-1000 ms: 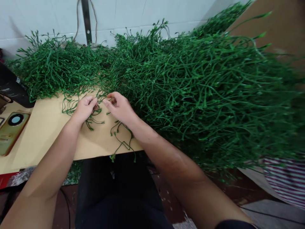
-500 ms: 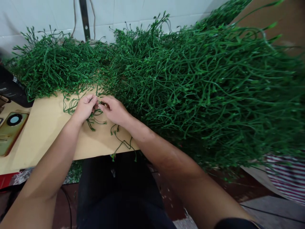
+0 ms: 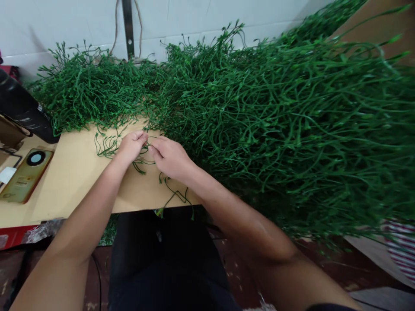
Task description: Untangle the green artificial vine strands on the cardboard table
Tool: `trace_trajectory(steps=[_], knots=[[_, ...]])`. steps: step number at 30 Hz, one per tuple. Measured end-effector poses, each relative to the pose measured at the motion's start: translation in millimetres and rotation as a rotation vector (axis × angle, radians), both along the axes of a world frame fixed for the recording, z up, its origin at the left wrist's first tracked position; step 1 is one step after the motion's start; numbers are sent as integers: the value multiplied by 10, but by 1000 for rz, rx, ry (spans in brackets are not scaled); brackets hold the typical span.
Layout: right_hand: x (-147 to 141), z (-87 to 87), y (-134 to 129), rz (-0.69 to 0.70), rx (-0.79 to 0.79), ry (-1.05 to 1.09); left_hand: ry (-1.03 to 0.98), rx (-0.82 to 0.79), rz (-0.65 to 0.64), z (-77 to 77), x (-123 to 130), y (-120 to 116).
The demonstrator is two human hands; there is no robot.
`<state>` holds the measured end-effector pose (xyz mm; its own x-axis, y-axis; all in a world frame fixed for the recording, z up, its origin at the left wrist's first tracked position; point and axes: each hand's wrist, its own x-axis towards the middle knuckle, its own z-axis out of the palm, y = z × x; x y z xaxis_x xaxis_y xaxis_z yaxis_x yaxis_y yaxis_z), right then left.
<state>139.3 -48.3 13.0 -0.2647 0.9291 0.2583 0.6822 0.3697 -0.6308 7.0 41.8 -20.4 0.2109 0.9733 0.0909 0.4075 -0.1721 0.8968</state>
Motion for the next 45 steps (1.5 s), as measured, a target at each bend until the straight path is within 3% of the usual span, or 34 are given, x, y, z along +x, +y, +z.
trace_trajectory(steps=[4,6,8,13,16,22,28,37,45], knots=[[24,413,-441,225,179,47,-57,29,346,34,-178,124],[132,583,-555,190,280,48,-158,-36,340,68,-243,111],[325,643,-556,74,349,28,-218,-89,248,101,-263,46],[871,452,-412,-147,423,-2,-244,-101,168,163,-197,-123],[981,352,-396,-188,430,36,-236,-101,142,188,-160,-143],[766,348,-382,-152,219,129,-225,-88,55,211,-158,-157],[598,376,-343,-143,147,149,-230,-100,2,184,-136,-181],[421,225,-205,-150,70,-2,-459,-99,-338,224,-85,-316],[231,37,-4,-138,82,-49,-275,-171,-295,208,-53,-335]])
